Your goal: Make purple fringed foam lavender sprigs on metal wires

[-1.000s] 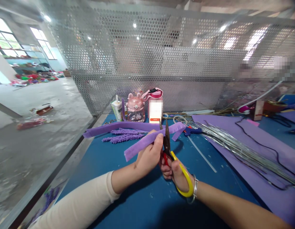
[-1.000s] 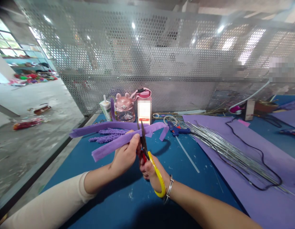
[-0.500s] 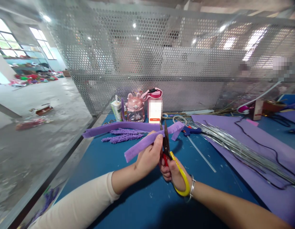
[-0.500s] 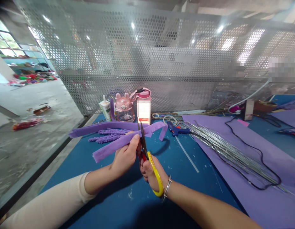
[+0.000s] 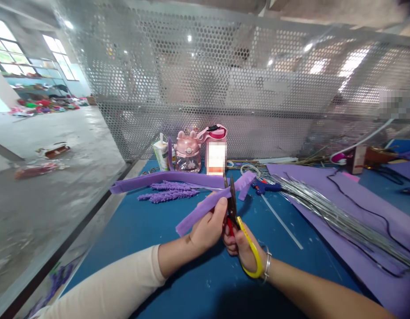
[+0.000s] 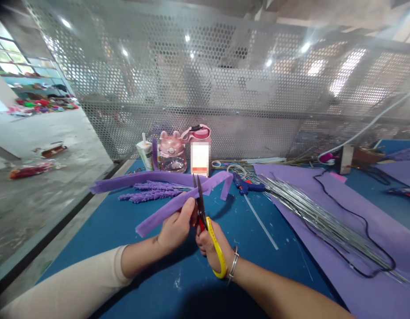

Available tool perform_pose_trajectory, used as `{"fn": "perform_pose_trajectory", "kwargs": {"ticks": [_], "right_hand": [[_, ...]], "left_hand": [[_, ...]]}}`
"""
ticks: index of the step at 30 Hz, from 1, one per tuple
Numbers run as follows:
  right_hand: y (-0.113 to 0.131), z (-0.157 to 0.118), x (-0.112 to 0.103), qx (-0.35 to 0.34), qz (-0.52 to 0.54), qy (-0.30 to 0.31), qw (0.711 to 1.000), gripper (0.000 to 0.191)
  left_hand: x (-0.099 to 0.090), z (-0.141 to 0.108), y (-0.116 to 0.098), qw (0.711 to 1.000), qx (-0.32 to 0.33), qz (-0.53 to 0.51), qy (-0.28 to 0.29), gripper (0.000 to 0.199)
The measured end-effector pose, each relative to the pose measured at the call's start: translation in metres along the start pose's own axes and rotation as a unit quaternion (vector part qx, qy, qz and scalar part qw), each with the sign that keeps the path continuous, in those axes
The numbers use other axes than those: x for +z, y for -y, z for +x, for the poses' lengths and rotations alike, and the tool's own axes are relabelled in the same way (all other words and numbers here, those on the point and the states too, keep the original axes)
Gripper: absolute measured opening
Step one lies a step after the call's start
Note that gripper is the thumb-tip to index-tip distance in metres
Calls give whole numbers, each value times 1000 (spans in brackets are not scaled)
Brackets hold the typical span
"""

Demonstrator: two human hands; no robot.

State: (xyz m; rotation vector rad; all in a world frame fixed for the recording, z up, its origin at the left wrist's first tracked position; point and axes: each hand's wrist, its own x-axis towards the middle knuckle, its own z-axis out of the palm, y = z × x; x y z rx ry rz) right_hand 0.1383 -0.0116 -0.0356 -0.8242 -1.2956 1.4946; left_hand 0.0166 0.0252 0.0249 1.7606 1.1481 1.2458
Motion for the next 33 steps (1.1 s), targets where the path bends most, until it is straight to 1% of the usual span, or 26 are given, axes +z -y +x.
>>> {"fn": "perform_pose_trajectory", "kwargs": {"ticks": [3,4,9,13,15,19,23,27,30,33], "right_hand": [[-2,0,0,-5,-3,-2,1000,58],[-2,0,0,-6,-3,0,1000,58],[-2,3,0,-4,-15,13,1000,60],[5,5,0,-6,-36,26,999,66],[10,5,0,-15,-53,37,998,66],[15,4,-2,-43,-85,68,993,64],[9,4,-6,-77,-114,95,986,64],[4,3,-8,-100,-137,108,980,64],[6,3,-7,-108,-153,114,976,68],[8,3,-6,-106,-164,118,974,70]], "left_hand": [[1,-1,2,999,-30,-10,42,47],[1,0,2,998,-39,-13,44,47],[-1,4,-3,997,-59,-29,27,47],[-2,7,-5,995,-102,-19,4,51],[-2,7,-5,994,-113,-6,2,54],[-3,6,-6,994,-104,36,3,55],[-5,6,-8,994,-86,63,-2,53],[-5,5,-9,993,-69,90,-12,51],[-5,4,-9,991,-64,117,-11,52],[-5,3,-8,991,-57,118,-8,51]]}}
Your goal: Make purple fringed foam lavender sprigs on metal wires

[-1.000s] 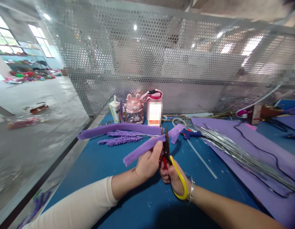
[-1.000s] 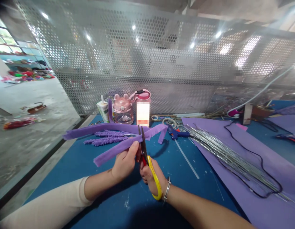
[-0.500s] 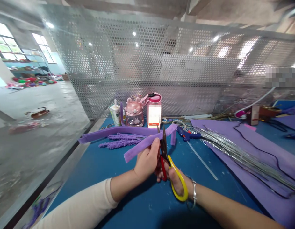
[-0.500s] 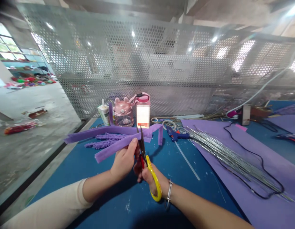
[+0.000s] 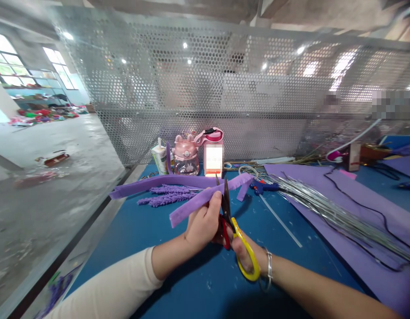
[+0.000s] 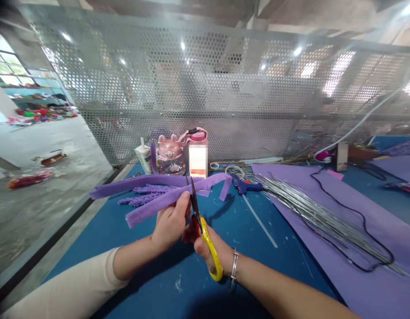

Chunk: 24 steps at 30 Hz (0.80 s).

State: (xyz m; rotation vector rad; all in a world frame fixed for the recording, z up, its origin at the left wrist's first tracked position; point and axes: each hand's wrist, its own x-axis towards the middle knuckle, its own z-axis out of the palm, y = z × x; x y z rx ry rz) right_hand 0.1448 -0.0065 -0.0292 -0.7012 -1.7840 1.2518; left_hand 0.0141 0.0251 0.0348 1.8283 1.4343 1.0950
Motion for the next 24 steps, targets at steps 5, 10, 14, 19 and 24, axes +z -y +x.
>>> {"fn": "perform_pose_trajectory", "kwargs": {"ticks": [5,10,14,19,24], "right_hand": [[0,1,2,11,15,-18,1000,70],[11,3,4,27,38,-58,997,66],[5,1,7,41,72,-71,994,60],[-10,0,11,56,116,-86,988,58],[-14,0,14,63,123,-114,984,59]], "left_hand": [[1,-1,0,1000,12,1,-10,47],[1,-1,0,1000,2,25,-6,46],[0,-1,1,999,10,37,-4,45],[1,-2,4,999,18,36,-2,42],[1,-2,3,1000,18,13,-4,41]]}}
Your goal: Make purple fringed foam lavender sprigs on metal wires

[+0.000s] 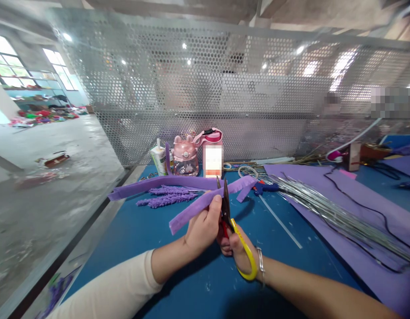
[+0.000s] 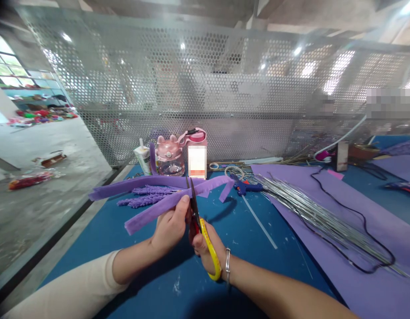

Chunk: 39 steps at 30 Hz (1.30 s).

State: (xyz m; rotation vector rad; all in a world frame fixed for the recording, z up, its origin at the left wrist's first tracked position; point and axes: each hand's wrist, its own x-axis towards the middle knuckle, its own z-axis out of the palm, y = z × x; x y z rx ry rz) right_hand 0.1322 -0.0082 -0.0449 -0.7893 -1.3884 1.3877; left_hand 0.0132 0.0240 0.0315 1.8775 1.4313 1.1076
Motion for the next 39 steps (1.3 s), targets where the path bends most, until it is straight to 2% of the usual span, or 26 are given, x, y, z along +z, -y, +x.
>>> {"fn": "perform_pose_trajectory", "kwargs": {"ticks": [12,18,24,29,34,39], "right_hand": [[3,-2,2,9,18,-8,1000,57],[3,-1,0,25,29,-8,999,58],[4,0,0,34,18,-9,999,56],[18,1,-3,20,-12,20,1000,57],[31,2,-5,-4,-56,80,995,61],[24,2,-6,-11,-80,94,992,69]], "left_hand": [[0,-1,-2,999,-38,-26,13,42],[3,2,-2,989,-8,-145,6,47],[1,3,-2,996,-50,-69,17,49],[1,5,-1,994,-78,-75,27,59],[1,7,-1,996,-61,-65,18,58],[0,7,-1,998,-49,-50,8,53]]}}
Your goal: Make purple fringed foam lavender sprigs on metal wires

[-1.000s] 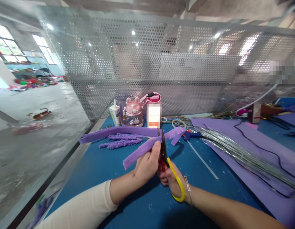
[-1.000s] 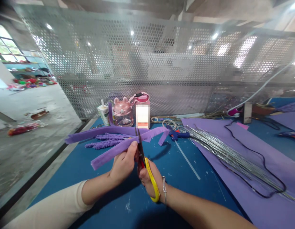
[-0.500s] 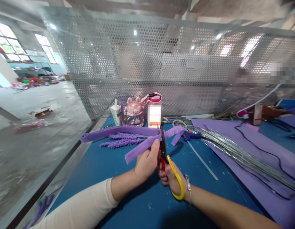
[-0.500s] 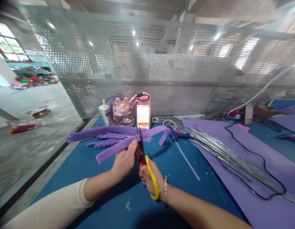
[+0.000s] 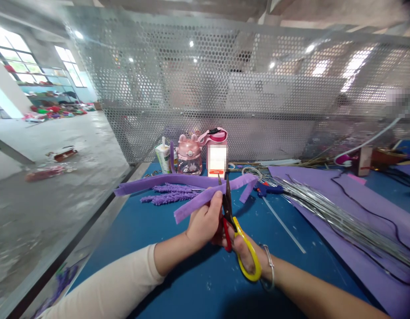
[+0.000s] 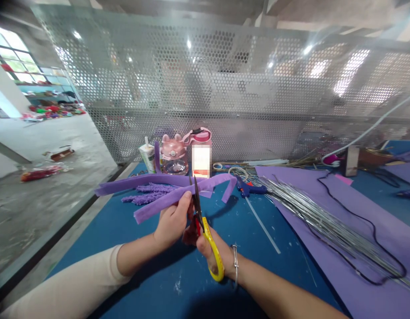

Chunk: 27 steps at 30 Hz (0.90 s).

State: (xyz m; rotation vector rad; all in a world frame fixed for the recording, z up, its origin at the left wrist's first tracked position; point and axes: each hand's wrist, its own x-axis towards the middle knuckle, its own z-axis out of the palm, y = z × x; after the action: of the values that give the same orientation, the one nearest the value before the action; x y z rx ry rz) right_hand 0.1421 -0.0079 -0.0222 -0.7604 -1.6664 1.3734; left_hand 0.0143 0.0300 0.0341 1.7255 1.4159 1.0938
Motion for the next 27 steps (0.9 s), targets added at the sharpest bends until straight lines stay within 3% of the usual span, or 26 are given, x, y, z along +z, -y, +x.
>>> {"fn": "perform_pose_trajectory", "kwargs": {"ticks": [11,17,27], "right_hand": [[9,2,5,15,1,-14,1000,80],[-4,-1,3,22,29,-58,998,66],[-15,1,12,54,114,-94,988,60]], "left_hand": [[1,0,1,999,32,11,-1,47],[1,0,1,999,49,0,-4,42],[1,0,4,996,83,40,-15,37]]}}
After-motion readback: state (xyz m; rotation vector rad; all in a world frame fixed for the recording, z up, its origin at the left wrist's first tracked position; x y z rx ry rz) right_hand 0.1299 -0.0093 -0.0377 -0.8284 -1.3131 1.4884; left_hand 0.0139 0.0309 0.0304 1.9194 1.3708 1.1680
